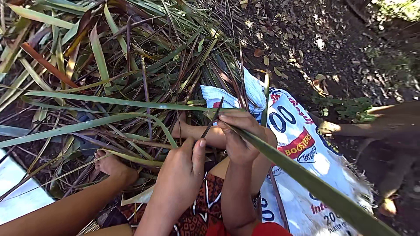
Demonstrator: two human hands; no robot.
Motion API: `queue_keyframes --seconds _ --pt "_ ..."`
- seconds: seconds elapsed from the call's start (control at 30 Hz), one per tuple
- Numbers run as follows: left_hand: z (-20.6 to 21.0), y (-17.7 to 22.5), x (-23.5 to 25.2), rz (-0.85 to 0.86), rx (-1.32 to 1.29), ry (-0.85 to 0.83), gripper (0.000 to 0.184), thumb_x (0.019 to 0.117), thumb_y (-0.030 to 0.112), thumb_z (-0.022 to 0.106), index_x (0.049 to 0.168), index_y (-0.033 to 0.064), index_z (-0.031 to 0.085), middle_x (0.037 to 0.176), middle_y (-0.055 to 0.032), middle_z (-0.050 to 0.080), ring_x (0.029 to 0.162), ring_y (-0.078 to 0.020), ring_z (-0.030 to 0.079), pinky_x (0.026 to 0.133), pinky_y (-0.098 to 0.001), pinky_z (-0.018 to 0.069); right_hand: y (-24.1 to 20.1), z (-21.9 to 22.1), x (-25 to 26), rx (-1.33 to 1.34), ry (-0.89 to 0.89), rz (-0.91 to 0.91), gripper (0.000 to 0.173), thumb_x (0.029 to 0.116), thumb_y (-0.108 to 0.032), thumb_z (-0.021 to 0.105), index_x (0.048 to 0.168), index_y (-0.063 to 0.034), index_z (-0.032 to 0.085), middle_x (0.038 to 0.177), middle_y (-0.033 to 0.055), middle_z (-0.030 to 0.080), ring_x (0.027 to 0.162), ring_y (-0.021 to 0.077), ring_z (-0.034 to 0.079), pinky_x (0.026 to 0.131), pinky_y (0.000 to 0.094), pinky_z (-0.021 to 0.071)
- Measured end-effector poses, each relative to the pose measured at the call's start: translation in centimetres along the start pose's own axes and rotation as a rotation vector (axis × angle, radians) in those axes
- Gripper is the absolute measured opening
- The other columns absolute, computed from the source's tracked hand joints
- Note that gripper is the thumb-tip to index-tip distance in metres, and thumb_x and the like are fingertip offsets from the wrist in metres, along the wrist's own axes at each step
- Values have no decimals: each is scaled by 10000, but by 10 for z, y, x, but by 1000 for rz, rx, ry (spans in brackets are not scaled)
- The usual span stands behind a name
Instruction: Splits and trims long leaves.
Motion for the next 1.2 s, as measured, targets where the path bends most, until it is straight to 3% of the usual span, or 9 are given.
queue_keyframes --seconds 0.33,0.6,0.73,0.8,0.83,0.9,1.0,1.1,1.2 --pt "5 9 10 -2 153 28 545 1100 430 280 923 44 623 564 24 426 501 -112 487 484 -290 417 1 5 -10 78 91 130 161 980 -172 683 1118 -203 760 1071 -122 720 1036 18 679 892 198 578" --pt "9 -4 -11 74 228 91 528 1091 432 277 845 70 572 525 31 376 445 -98 452 425 -260 372 -1 7 -15 216 130 205 138 974 -195 688 1083 -217 770 1001 -114 725 953 17 692 824 189 587" --pt "8 -19 1 250 433 266 543 1073 404 315 784 32 587 498 -50 447 410 -202 520 380 -337 396 -3 6 -17 239 129 176 128 974 -193 690 1075 -199 769 997 -102 727 962 29 693 841 202 586" --pt "-11 -46 14 -5 635 195 546 1082 378 351 880 -55 615 602 -189 588 542 -363 656 466 -488 506 -15 2 -16 254 175 129 129 982 -194 677 1068 -208 773 992 -110 731 938 14 688 834 193 580" --pt "-29 -67 23 -311 652 43 587 1119 410 315 1083 -102 600 813 -289 658 782 -476 697 663 -614 543 -27 -7 -12 239 207 64 119 998 -222 653 1060 -231 754 990 -134 720 929 -10 673 831 170 561" --pt "-56 -113 26 -653 646 -12 637 1119 451 242 1277 -88 542 1073 -336 660 1048 -530 656 857 -689 495 -40 -35 1 208 213 -85 100 1025 -224 625 1075 -205 710 1019 -118 696 956 11 668 843 174 556" --pt "-58 -75 27 -412 476 169 586 1119 380 265 1102 -95 608 812 -292 643 811 -483 674 695 -644 503 -14 -28 -2 283 282 170 127 996 -244 649 1065 -267 754 971 -143 734 860 -20 685 778 158 575" --pt "-32 -32 26 -87 106 261 527 1100 435 238 847 96 552 586 57 447 507 -54 472 483 -261 419 2 -9 -1 502 296 317 133 977 -218 668 1058 -224 774 980 -93 741 854 14 701 764 181 595" --pt "-7 -6 11 140 -145 232 562 1099 517 268 873 92 558 598 100 433 501 72 415 476 -122 375 3 -4 -2 585 277 322 147 976 -171 667 1076 -180 775 1022 -64 744 915 35 710 805 195 600"
Point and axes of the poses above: each hand's wrist, its own x-axis towards the middle knuckle, its own z-axis out of the palm, y = z × x, the point moved 2 cm from there along x, towards the middle knuckle
